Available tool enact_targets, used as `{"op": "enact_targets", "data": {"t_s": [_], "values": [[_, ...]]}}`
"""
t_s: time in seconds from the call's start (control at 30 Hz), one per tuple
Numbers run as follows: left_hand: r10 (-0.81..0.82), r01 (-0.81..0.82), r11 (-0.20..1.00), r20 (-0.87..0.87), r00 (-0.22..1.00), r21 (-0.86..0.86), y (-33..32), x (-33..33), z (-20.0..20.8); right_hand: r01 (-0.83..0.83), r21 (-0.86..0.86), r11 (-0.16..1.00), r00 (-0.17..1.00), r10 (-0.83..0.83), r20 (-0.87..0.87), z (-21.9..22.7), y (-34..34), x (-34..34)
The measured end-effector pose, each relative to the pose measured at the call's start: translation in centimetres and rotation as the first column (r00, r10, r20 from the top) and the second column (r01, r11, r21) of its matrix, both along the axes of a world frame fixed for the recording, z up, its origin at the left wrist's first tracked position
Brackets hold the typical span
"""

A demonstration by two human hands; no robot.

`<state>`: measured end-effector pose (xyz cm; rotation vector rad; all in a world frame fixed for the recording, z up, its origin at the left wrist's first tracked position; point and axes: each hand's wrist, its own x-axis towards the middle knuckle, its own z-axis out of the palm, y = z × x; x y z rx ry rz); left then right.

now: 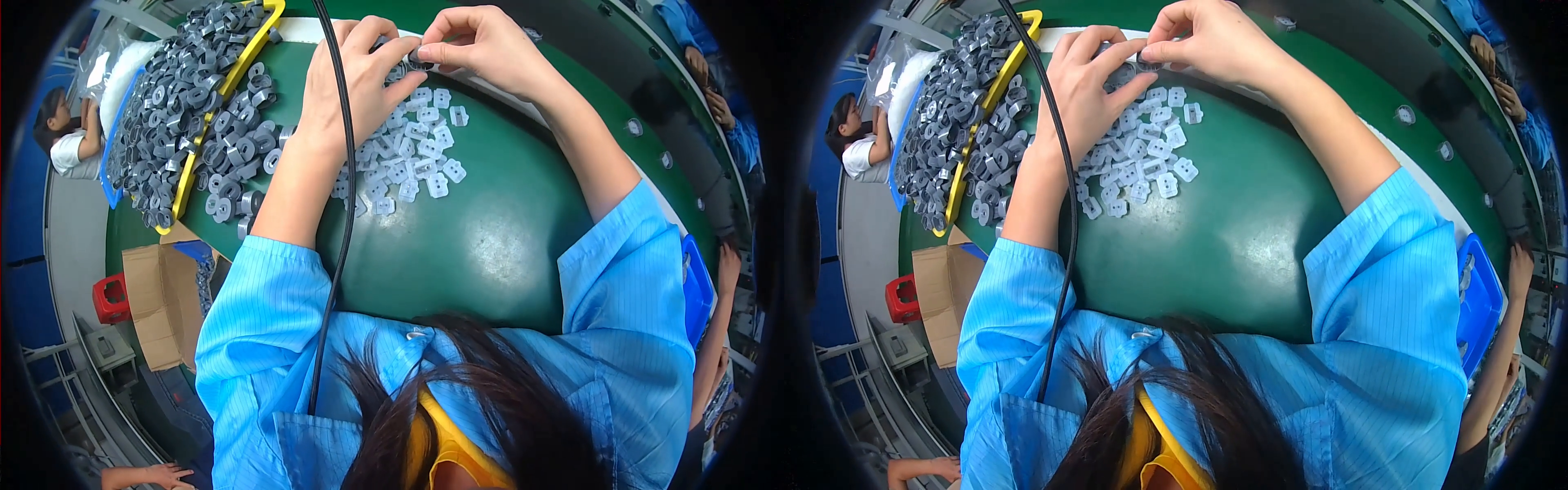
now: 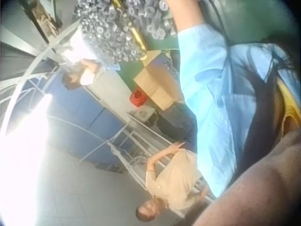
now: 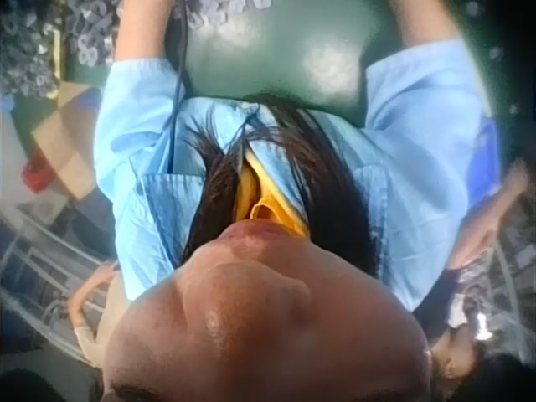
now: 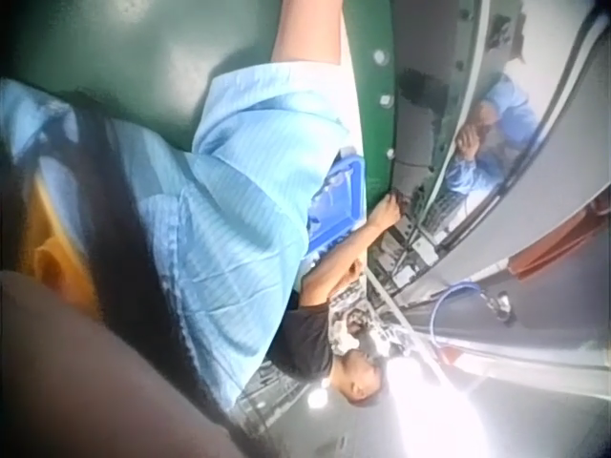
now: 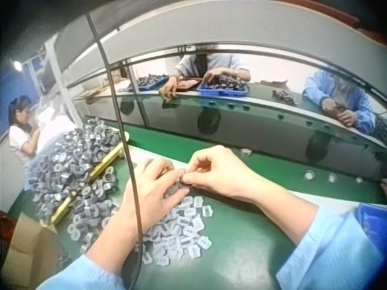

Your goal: The person assembles plastic clips onto rubber rings by hand at a manufacturing workstation.

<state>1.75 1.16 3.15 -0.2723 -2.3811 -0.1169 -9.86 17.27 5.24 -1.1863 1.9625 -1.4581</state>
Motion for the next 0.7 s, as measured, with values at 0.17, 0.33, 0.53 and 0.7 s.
{"op": "enact_targets", "data": {"t_s": [0.17, 0.33, 0.53, 0.7], "values": [[0.051, -0.050, 0.996, -0.018, 0.999, 0.078, 0.3, 0.4, -0.4, 0.043, -0.042, 0.998, 0.960, -0.030, 0.279, -1.3, -0.6, -0.3], [-0.010, 0.003, 0.945, 0.018, 1.000, 0.326, 1.2, -0.3, -0.3, 0.056, -0.191, 0.980, 0.996, -0.042, 0.073, -2.7, -0.3, -0.6], [-0.050, 0.067, 0.983, -0.099, 0.994, 0.171, 0.9, -0.2, -0.2, 0.061, 0.040, 0.997, 0.976, -0.051, -0.214, 1.7, 0.1, 1.2], [-0.085, 0.101, 0.991, -0.156, 0.984, 0.093, 1.0, -0.7, 0.0, 0.121, -0.025, 0.992, 0.974, -0.114, 0.196, 0.8, -0.4, 1.0]]}}
